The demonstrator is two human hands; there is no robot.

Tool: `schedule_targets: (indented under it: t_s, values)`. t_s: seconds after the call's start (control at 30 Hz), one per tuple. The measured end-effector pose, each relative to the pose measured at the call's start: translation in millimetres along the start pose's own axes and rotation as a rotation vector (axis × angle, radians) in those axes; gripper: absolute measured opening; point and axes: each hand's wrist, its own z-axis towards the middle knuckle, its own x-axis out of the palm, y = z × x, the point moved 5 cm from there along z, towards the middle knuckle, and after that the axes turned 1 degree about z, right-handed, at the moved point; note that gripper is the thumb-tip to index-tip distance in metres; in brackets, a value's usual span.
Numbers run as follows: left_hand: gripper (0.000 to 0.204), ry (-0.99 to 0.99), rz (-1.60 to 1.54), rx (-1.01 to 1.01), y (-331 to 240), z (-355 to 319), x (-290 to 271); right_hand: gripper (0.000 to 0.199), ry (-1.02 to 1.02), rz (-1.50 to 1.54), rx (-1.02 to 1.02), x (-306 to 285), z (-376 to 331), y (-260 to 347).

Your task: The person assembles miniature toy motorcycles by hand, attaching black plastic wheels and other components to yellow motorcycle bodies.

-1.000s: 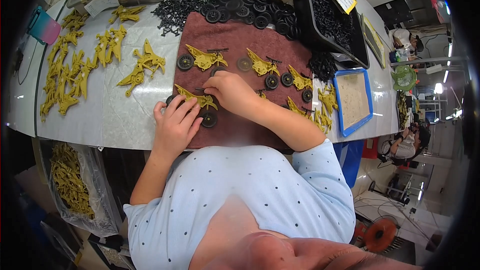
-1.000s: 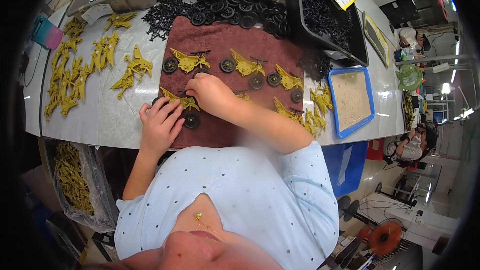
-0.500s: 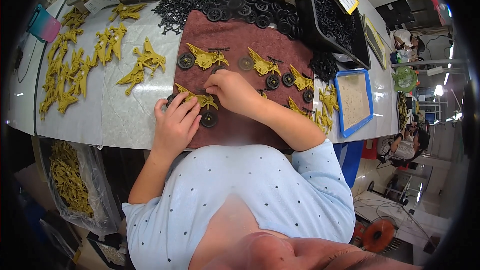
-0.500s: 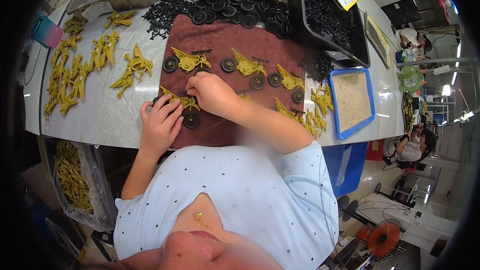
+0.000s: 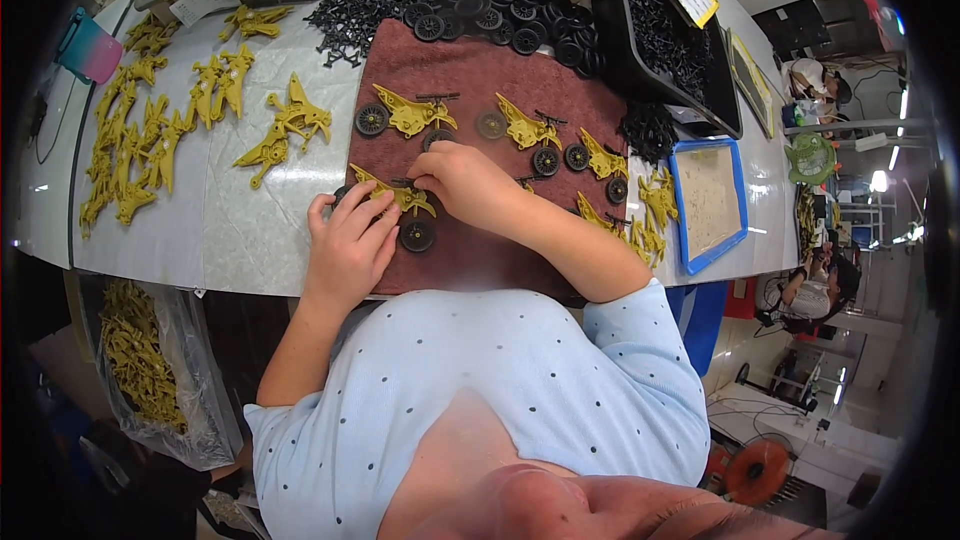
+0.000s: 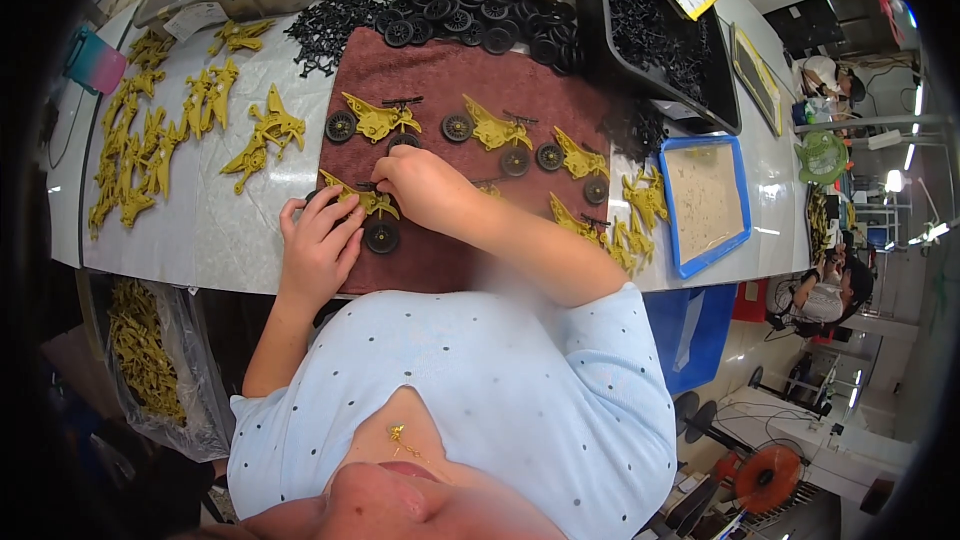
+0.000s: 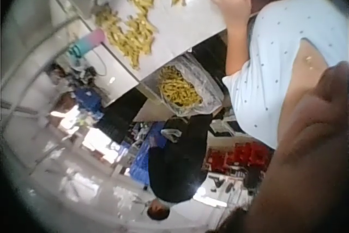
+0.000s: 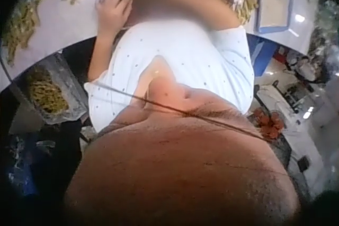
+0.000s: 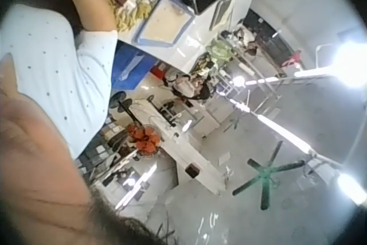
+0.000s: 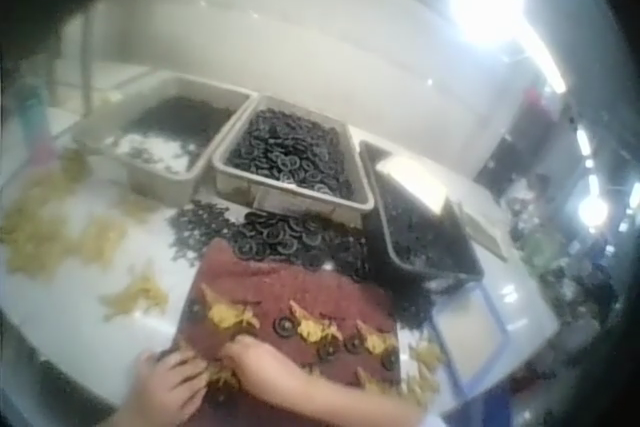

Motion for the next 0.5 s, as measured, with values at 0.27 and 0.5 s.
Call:
schedule_targets:
  t_s: [0.27, 0.5]
  values:
    - [0.027, -0.008, -0.011, -0.01, 0.0, 2.0, 0.0, 0.011, -0.002, 0.005, -0.018, -2.7, -0.2, 2.7]
    - [0.023, -0.013, 0.042, 0.004, -2.4, 3.2, 0.5, 0.013, -0.012, 0.017, -0.014, -1.8, -2.4, -0.5]
